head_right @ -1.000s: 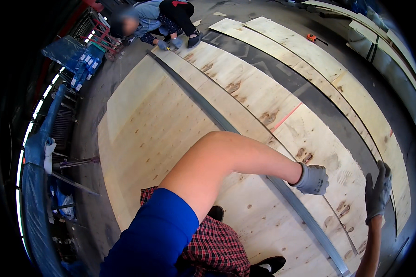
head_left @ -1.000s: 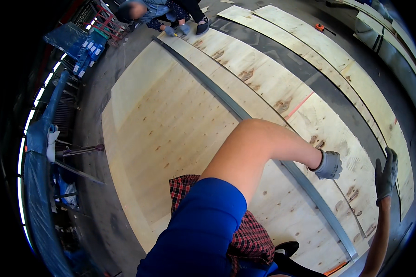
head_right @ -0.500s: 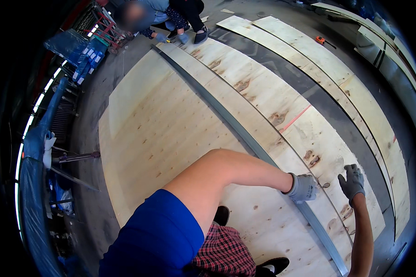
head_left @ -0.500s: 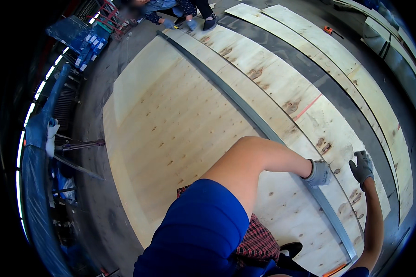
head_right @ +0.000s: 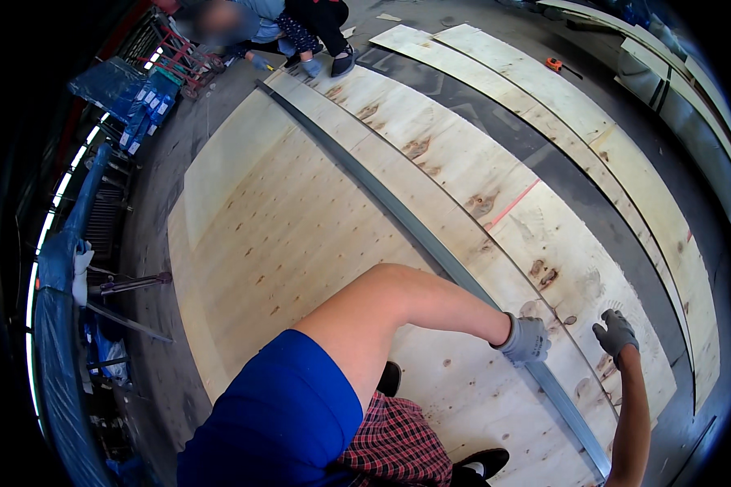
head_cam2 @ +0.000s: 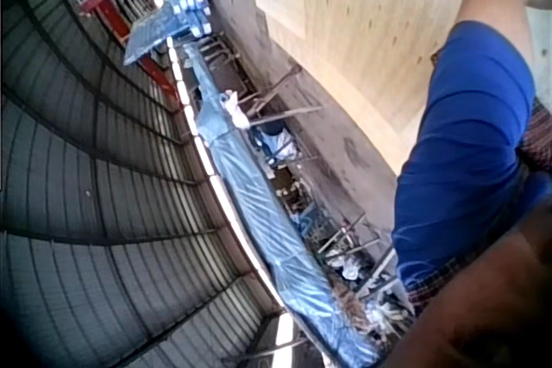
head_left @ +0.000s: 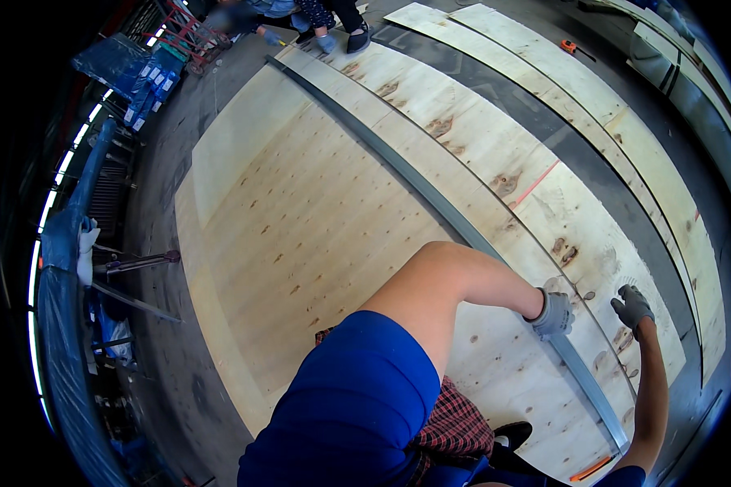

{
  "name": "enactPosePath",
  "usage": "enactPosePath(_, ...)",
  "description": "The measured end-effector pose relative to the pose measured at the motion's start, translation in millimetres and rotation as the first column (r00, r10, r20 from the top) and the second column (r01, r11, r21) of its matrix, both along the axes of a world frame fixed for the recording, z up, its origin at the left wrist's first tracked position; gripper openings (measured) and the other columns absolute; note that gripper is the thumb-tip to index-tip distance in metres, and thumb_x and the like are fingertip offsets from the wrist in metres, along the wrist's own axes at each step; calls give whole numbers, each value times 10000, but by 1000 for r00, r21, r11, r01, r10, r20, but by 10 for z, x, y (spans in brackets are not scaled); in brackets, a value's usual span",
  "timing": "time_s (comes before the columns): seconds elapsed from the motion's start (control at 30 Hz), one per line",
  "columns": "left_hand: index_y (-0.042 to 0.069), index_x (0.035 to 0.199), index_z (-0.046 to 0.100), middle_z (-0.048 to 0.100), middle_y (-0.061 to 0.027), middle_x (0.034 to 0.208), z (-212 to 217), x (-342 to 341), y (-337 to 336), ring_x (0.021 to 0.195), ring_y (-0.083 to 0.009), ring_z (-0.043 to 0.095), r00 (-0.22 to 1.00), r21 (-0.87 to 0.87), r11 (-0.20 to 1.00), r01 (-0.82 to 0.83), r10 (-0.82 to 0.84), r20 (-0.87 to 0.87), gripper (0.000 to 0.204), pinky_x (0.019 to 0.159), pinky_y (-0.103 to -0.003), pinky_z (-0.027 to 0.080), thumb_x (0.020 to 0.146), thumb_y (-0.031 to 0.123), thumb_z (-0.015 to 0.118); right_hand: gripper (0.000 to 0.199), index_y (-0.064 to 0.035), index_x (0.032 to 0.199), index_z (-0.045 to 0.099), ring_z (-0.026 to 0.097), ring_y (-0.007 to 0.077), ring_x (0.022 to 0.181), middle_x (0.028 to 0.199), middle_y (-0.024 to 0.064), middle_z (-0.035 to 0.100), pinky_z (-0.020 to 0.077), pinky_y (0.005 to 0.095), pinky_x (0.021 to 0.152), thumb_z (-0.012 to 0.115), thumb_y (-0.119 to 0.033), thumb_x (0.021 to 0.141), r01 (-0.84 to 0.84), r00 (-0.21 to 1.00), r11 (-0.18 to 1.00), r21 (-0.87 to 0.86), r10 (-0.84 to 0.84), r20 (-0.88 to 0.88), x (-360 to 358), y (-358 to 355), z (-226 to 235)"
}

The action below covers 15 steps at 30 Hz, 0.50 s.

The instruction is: The person walks through a workshop and uses a utility knife and metal straightedge to score and cut a large plywood sheet on the floor. They repeatedly align the straightedge, score along it, and lift the cut sections to separate them.

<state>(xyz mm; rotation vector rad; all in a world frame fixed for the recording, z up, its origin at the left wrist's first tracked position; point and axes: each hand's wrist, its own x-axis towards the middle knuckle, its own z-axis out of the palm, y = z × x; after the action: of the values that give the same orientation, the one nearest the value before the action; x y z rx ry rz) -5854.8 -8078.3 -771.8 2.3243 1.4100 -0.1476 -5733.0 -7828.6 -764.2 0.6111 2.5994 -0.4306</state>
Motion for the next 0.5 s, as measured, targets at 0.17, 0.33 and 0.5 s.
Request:
enactPosePath(0.17, 137, 1003, 614, 614, -76, 1000, -93, -35, -129, 909, -262, 625, 999, 26, 999, 24, -23, -43, 352, 707, -434, 494, 754, 386, 645, 387, -28, 1069, 534, 565, 348, 1007, 1068, 195, 580, 450, 416, 858, 622, -305, 814, -5, 999, 1000, -15, 6, 39, -169, -145, 65)
enactPosePath(0.33, 103, 935, 653, 644, -85, 945, -98, -49, -209, 838, -279, 647, 999, 9, 1000, 9, -8, -40, 313, 643, -436, 509, 730, 340, 654, 383, -23, 1063, 539, 581, 340, 984, 1046, 196, 599, 458, 414, 846, 618, -301, 813, -24, 999, 999, -29, 25, 29, -232, -172, 75)
enactPosePath(0.5, 123, 1018, 626, 635, -97, 1033, -34, -4, -165, 912, -302, 637, 995, -86, 996, 28, -36, -93, 379, 708, -450, 508, 763, 400, 668, 378, -17, 1058, 543, 594, 337, 962, 1018, 199, 616, 465, 410, 833, 612, -293, 810, -37, 999, 999, -20, 38, 23, -277, -217, 178)
